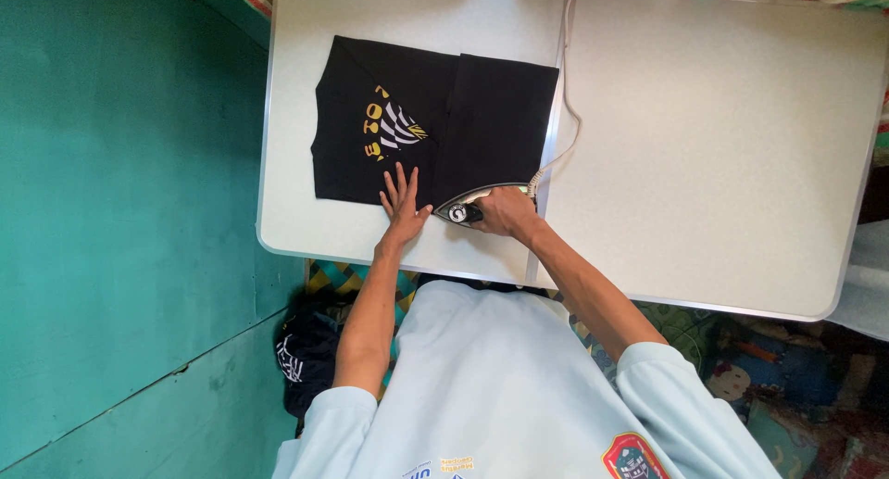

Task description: Ironing a black t-shirt and then folding it on a white table.

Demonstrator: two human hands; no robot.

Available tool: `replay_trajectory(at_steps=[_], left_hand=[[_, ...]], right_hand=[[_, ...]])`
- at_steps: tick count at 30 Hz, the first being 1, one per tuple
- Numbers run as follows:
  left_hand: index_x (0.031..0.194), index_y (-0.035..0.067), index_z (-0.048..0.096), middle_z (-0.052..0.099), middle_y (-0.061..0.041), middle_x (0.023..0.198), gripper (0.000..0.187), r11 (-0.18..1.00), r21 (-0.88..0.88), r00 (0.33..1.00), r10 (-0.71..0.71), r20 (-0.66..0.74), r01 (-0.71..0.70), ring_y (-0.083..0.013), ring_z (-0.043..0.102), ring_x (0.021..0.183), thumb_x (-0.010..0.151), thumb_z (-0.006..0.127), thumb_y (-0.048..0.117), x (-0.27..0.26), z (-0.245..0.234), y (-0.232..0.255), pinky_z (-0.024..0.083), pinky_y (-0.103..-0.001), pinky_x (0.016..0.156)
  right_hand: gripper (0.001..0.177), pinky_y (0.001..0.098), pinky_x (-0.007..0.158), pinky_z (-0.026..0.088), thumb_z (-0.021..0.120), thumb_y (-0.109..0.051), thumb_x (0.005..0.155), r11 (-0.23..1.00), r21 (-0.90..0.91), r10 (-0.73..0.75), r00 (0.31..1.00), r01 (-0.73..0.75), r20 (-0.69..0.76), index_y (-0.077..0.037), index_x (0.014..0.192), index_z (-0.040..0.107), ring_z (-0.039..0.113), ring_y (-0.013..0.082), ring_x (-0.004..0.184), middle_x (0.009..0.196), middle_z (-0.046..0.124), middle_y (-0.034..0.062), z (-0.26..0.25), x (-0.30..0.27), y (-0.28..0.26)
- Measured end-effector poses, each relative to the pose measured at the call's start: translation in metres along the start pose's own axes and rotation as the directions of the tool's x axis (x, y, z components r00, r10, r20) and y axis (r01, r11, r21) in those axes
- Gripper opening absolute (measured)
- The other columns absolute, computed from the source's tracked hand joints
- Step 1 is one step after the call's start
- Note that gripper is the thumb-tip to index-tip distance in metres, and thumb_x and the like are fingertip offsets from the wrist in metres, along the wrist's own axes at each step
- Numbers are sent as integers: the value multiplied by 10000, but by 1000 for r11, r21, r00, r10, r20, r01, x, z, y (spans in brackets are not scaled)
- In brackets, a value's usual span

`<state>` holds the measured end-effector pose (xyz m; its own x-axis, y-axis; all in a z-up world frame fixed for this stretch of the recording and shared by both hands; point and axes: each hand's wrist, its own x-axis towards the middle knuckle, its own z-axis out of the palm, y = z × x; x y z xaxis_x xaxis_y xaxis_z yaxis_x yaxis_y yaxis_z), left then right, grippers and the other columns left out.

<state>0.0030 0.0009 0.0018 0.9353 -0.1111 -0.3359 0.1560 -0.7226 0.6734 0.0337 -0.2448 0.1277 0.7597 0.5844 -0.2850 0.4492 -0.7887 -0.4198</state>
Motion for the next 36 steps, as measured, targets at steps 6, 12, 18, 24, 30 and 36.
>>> replay_trajectory(at_steps=[6,12,18,24,30,36], left_hand=[[1651,230,134,-139,-75,1721,943,999,-18,999,44,-32,-44,-357,-242,1548,912,716,185,0,3,-6,-151,-677,1184],[1648,227,142,-132,-73,1722,929,999,-16,999,44,-31,-45,-356,-234,1548,916,713,255,2,3,-9,-157,-678,1186],[1657,231,128,-142,-65,1727,954,999,-9,999,51,-13,-51,-353,-237,1555,899,706,221,3,2,-11,-142,-669,1194],[1655,248,117,-152,-61,1719,956,999,14,999,50,-6,-50,-347,-244,1546,916,722,233,4,2,-13,-161,-676,1185],[1655,241,100,-164,-69,1719,954,999,-2,999,45,23,-45,-348,-262,1541,924,712,219,3,-1,-13,-167,-670,1182],[1652,248,96,-167,-60,1718,963,1000,14,999,5,42,-5,-324,-270,1539,912,710,212,-1,-4,-6,-166,-644,1195]], right_hand=[[311,451,674,590,795,-342,781,976,98,198,979,-193,-50,-82,950,774,720,348,677,748,732,164,15,10,11],[319,441,663,586,796,-354,787,993,2,118,988,-119,98,-54,892,778,711,337,662,728,727,168,3,9,1],[283,426,655,604,765,-309,834,945,120,307,951,-303,-15,-80,1001,777,721,318,634,729,729,161,10,16,12],[319,438,679,592,809,-329,765,996,15,92,994,-93,61,-76,956,783,708,337,653,717,726,159,6,11,4],[340,428,638,602,783,-362,800,974,53,220,975,-218,-27,-61,958,779,718,312,637,732,727,150,9,17,10],[309,430,624,600,768,-335,839,940,129,320,947,-317,-2,-98,1037,779,713,318,597,694,723,156,11,22,26]])
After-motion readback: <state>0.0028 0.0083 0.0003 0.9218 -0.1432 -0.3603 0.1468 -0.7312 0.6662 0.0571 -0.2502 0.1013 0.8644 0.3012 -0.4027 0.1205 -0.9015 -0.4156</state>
